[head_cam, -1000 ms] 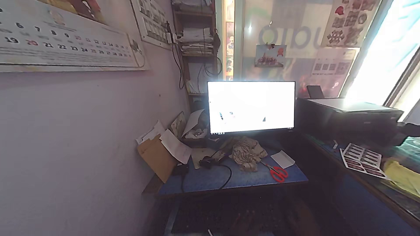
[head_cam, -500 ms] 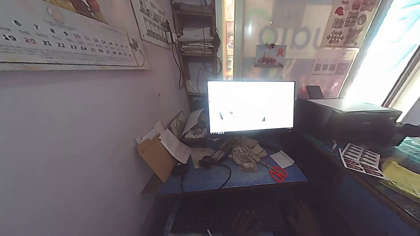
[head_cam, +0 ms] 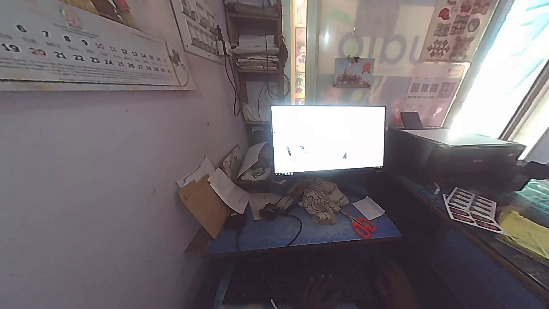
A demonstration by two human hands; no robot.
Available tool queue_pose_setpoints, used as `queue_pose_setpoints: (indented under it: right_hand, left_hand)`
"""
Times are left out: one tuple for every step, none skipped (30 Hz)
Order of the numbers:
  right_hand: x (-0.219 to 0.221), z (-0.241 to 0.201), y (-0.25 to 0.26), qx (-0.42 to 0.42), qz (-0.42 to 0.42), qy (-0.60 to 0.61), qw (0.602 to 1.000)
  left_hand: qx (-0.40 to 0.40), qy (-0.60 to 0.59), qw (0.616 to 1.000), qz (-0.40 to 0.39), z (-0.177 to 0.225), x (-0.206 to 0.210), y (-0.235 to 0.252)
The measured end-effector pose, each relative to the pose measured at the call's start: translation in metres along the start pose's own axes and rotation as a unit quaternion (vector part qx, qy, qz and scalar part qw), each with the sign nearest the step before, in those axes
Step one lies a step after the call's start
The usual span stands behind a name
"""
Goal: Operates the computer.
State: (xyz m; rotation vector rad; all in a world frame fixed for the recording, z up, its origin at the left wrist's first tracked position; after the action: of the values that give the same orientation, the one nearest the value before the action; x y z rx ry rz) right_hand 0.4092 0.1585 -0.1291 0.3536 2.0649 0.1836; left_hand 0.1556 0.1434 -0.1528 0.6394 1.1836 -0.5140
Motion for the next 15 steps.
queue_pose_setpoints:
  right_hand:
    - [-0.004, -0.006, -0.001, 0.013, -0.012, 0.004, 1.000]
    - [-0.006, -0.008, -0.002, 0.020, -0.017, 0.007, 1.000]
    - [-0.006, -0.008, -0.002, 0.023, -0.015, 0.008, 1.000]
    - [-0.006, -0.007, -0.002, 0.023, -0.014, 0.008, 1.000]
    - [-0.006, -0.007, -0.002, 0.025, -0.016, 0.010, 1.000]
    - [-0.006, -0.007, -0.002, 0.027, -0.019, 0.011, 0.999]
    - [-0.006, -0.007, -0.002, 0.029, -0.022, 0.012, 0.999]
    - [-0.006, -0.007, -0.002, 0.029, -0.022, 0.012, 0.999]
    - [-0.004, -0.005, -0.002, 0.025, -0.020, 0.011, 0.999]
    - [-0.001, -0.001, -0.001, 0.015, -0.012, 0.011, 1.000]
    - [0.004, 0.006, 0.000, 0.000, 0.004, 0.007, 1.000]
    - [0.007, 0.009, 0.001, -0.011, 0.015, 0.007, 1.000]
    - [0.008, 0.009, 0.002, -0.018, 0.020, 0.009, 1.000]
    - [0.008, 0.009, 0.003, -0.022, 0.023, 0.009, 0.999]
    - [0.006, 0.006, 0.004, -0.022, 0.021, 0.012, 0.999]
  left_hand:
    - [-0.001, 0.000, 1.000, -0.002, 0.000, -0.001, -0.001]
    - [-0.001, 0.001, 1.000, -0.003, 0.000, -0.002, -0.001]
    - [0.000, 0.000, 1.000, -0.003, 0.001, -0.003, -0.001]
    - [0.000, 0.000, 1.000, -0.003, 0.001, -0.003, -0.001]
    - [0.000, 0.001, 1.000, -0.004, 0.001, -0.003, 0.000]
    - [-0.001, 0.002, 1.000, -0.004, 0.001, -0.002, 0.000]
    - [-0.002, 0.004, 1.000, -0.005, 0.001, -0.002, -0.001]
    - [-0.002, 0.005, 1.000, -0.006, 0.001, -0.001, -0.001]
    - [-0.002, 0.005, 1.000, -0.004, 0.001, -0.001, -0.002]
    - [-0.001, 0.005, 1.000, -0.001, 0.001, -0.002, -0.002]
    - [-0.001, 0.005, 1.000, 0.002, 0.001, -0.002, -0.002]
    - [0.000, 0.004, 1.000, 0.002, 0.001, -0.003, -0.002]
    - [0.000, 0.004, 1.000, 0.003, 0.001, -0.003, -0.002]
    - [0.000, 0.004, 1.000, 0.005, 0.001, -0.004, -0.001]
    - [-0.001, 0.005, 1.000, 0.008, 0.001, -0.005, 0.000]
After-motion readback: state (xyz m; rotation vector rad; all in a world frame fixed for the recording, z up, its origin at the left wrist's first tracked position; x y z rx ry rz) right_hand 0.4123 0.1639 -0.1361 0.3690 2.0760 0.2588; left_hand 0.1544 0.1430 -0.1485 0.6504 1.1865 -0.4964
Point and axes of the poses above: each hand's wrist, its own y-axis towards the middle knuckle, its own x-axis out of the palm, z = x × y, the point moved 10 cm from there along y, towards the middle knuckle, and after that the axes turned 11 degrees about y, right-handed, at the moved point
